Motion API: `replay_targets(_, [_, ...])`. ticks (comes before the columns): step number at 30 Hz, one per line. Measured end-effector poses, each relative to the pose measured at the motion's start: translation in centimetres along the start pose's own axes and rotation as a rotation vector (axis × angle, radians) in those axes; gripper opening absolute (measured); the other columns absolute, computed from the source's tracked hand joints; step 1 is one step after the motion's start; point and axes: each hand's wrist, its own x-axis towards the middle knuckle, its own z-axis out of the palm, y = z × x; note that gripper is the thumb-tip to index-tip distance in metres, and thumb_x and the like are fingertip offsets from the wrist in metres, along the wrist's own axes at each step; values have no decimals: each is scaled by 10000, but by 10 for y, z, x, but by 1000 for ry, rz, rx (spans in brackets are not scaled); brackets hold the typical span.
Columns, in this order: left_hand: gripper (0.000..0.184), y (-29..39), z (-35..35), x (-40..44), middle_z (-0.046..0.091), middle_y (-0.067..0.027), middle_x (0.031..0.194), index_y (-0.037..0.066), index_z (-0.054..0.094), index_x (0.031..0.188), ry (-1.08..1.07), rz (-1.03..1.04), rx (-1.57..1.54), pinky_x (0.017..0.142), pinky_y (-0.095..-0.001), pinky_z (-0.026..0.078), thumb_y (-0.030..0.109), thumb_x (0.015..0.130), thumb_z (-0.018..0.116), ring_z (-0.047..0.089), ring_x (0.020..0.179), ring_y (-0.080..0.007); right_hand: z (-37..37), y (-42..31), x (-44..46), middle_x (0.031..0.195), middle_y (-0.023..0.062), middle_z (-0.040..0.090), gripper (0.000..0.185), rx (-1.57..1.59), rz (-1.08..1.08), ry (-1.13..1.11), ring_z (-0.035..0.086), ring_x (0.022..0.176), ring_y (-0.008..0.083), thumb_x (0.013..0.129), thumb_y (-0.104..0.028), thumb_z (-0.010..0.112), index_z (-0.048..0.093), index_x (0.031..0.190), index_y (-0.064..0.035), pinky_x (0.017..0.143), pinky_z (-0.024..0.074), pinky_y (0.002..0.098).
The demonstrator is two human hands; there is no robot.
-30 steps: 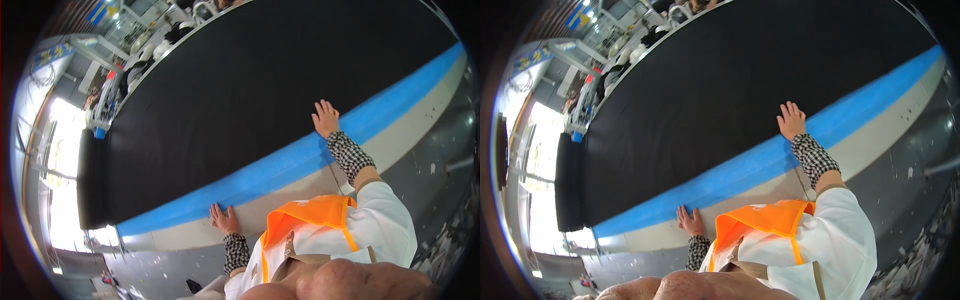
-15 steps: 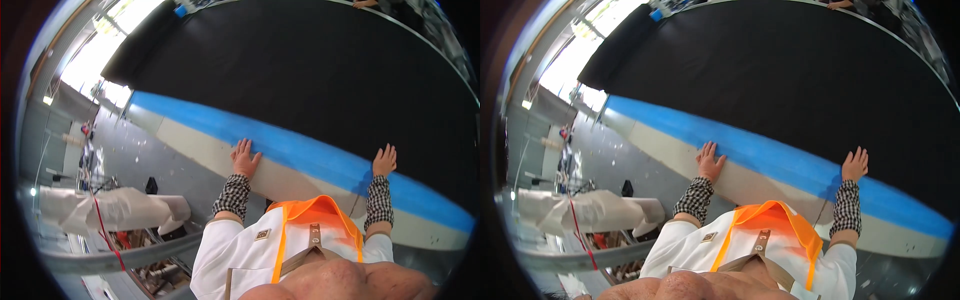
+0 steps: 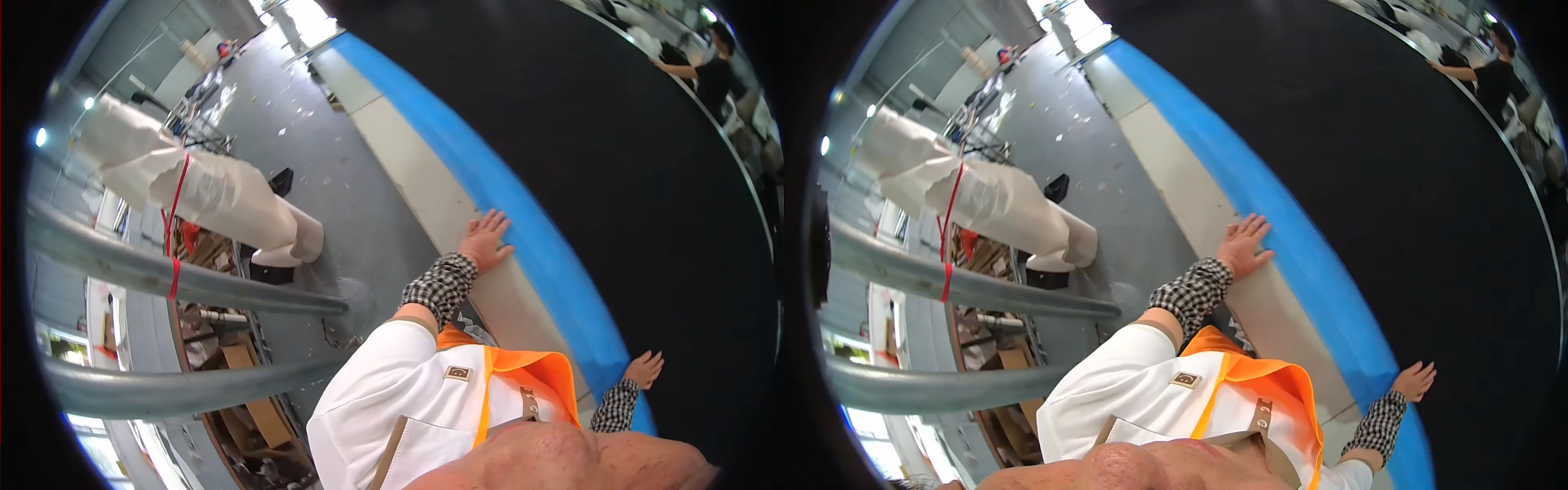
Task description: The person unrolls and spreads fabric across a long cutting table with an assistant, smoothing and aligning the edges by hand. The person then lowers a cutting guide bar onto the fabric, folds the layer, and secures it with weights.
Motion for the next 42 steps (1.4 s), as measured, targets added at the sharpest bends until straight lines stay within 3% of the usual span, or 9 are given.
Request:
replay_targets(5, [706,-10,-2,-25,295,-123,1591,80,373,1494,7,49,-37,1181,-483,160,474,935,551,193,1498,-279,-26,-39,0,1491,118,465,555,127,-159,124,453,1352,307,1015,-501,412,486,1428,-139,1052,383,561])
replay_targets(13, [671,-24,-15,-12,360,-137,1550,64,451,1432,-29,87,-234,1138,-558,217,420,892,627,233,1483,-297,-60,-393,-80,1395,213,528,501,443,-868,233,488,1299,380,956,-344,568,516,1360,-53,1055,415,499])
replay_targets(17, [553,-39,-4,-12,483,-139,1443,43,554,1298,39,150,-381,1121,-565,234,384,874,652,322,1439,-298,-98,-522,-180,1565,197,318,642,260,-711,-177,287,1446,361,995,-467,451,350,1509,-96,1119,287,548])
replay_targets(24, [346,-91,-4,-12,693,-121,1015,32,700,975,-143,360,-943,944,-451,404,349,844,655,620,954,-242,-86,-548,-225,1588,214,260,619,241,-688,33,228,1469,377,1019,-422,438,304,1538,-113,1142,230,533])
replay_targets(27, [351,-146,-57,-41,710,-77,841,18,728,903,-619,-14,-1265,782,-339,491,364,884,666,642,795,-159,-90,-548,-225,1589,212,261,622,208,-684,13,230,1468,377,1017,-420,445,303,1539,-114,1139,236,530])
replay_targets(32, [333,-291,-61,-153,724,-57,884,7,740,956,-288,-514,-1316,767,-284,522,324,942,640,651,813,-131,-86,-550,-224,1598,187,258,614,202,-670,32,237,1471,357,1017,-416,454,308,1542,-134,1141,241,524])
replay_targets(36, [549,-425,-20,-308,654,-304,1127,-80,672,1094,-18,-1374,-447,953,-455,475,402,838,615,614,1106,-431,-78,-549,-222,1604,169,254,608,169,-657,23,233,1476,347,1024,-412,445,293,1549,-146,1145,235,524])
replay_targets(38, [534,-430,-48,-353,621,-355,1142,-125,658,1066,183,-1657,-531,976,-480,447,345,823,583,572,1149,-471,-82,-549,-223,1606,163,252,607,141,-650,3,229,1478,343,1023,-409,446,290,1550,-152,1146,233,524])
replay_targets(42, [347,-464,-22,-407,709,-134,903,-53,658,1019,351,-1804,-1109,487,-332,495,265,882,644,702,668,-207,-75,-551,-219,1612,154,240,613,96,-641,6,222,1484,333,1022,-404,443,268,1558,-164,1147,234,523])
